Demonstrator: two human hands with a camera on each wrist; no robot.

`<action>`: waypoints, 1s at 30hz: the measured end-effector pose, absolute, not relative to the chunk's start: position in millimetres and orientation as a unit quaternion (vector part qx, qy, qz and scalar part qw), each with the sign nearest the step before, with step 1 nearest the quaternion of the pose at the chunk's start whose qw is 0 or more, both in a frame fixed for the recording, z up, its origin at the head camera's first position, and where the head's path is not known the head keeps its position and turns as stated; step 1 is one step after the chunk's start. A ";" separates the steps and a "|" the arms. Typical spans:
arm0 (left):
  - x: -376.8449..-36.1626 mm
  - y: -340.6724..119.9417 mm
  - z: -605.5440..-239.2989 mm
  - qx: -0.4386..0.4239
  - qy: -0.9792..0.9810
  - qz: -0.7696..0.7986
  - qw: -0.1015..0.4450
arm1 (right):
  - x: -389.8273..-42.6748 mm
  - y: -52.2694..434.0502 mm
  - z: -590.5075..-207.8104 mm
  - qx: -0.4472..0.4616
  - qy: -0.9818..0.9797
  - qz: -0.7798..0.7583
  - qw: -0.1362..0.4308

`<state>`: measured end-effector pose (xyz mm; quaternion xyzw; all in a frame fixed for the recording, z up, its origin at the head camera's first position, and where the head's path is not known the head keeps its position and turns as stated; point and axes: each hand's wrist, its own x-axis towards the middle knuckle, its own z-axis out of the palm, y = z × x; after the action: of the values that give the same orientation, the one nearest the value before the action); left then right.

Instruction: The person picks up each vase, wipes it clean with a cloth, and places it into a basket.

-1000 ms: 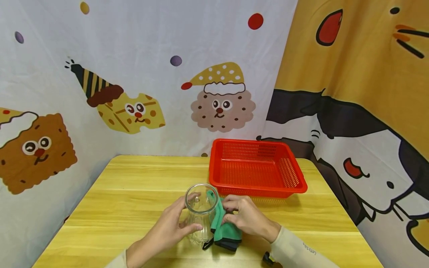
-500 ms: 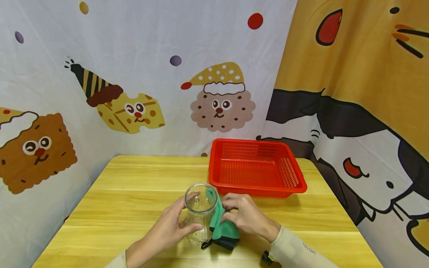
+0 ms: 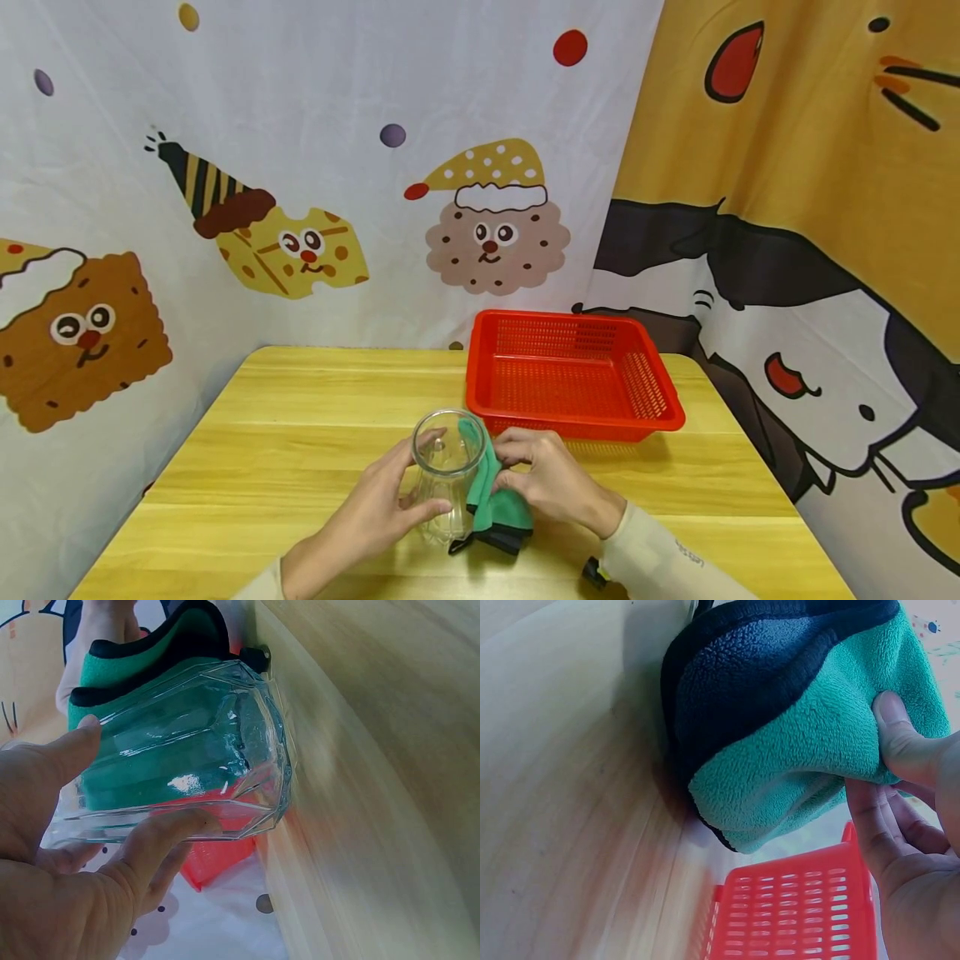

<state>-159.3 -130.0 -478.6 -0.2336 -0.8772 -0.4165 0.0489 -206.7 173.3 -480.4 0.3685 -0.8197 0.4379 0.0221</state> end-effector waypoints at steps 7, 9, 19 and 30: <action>-160.1 -130.2 -479.1 -0.236 -0.874 -0.422 0.049 | -206.1 172.4 -478.4 0.364 -0.820 0.442 0.022; -160.2 -130.5 -479.3 -0.241 -0.871 -0.425 0.049 | -206.0 172.1 -477.2 0.364 -0.820 0.440 0.024; -160.8 -130.4 -479.0 -0.251 -0.866 -0.430 0.054 | -206.0 170.6 -471.3 0.368 -0.821 0.435 0.035; -160.2 -130.6 -481.1 -0.254 -0.866 -0.427 0.060 | -205.1 170.2 -469.0 0.360 -0.819 0.445 0.032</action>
<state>-160.2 -130.6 -481.1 -0.2537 -0.8657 -0.4273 0.0600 -205.1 170.2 -469.0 0.3599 -0.8193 0.4452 0.0319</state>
